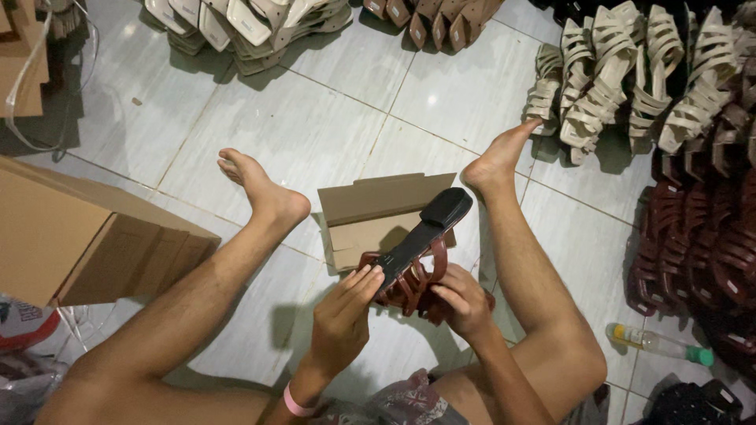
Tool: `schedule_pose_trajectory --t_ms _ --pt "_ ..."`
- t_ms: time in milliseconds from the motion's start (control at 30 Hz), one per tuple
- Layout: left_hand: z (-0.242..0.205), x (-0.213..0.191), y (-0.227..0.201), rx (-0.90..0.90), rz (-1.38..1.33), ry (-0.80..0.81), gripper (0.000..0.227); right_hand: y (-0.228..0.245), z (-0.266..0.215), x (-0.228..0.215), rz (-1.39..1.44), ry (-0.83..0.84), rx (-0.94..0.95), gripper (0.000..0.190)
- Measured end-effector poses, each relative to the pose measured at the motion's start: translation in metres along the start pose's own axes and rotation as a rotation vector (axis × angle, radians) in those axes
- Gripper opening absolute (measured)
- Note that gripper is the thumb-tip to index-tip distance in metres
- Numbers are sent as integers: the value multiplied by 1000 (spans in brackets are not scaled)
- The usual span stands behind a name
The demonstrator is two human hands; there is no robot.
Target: The person assembles flat cardboard pieces into shoe boxes, places a pair of brown sandals inside, and wraps the closed box in a clear plastic bag. The person then ties the bag with a white string and stacks the finished package with others.
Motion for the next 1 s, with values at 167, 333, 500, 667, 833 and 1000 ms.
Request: schedule_pose_trajectory --t_ms 167,333,500,667,833,1000 --pt "5 -2 2 -1 12 -20 35 -20 -1 -1 -78 45 216 54" --pt "5 4 5 27 22 -19 34 -7 8 6 -96 153 182 65" --pt "6 5 6 34 25 -9 32 -7 11 15 -118 228 190 64" --pt "6 3 5 54 3 -34 29 -6 4 1 -89 107 125 71" --pt "-1 5 9 59 3 -32 31 -13 2 -5 -140 108 163 75" --pt "-28 36 65 -483 -349 48 36 -6 12 -20 -110 34 149 74"
Point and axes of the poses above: each hand's wrist, its own z-axis towards the middle knuckle, its own x-axis out of the palm, y = z × x, the point moved 10 cm from there along z, towards the middle knuckle, and after that the axes turned 13 degrees about z, right-handed, at the moved point
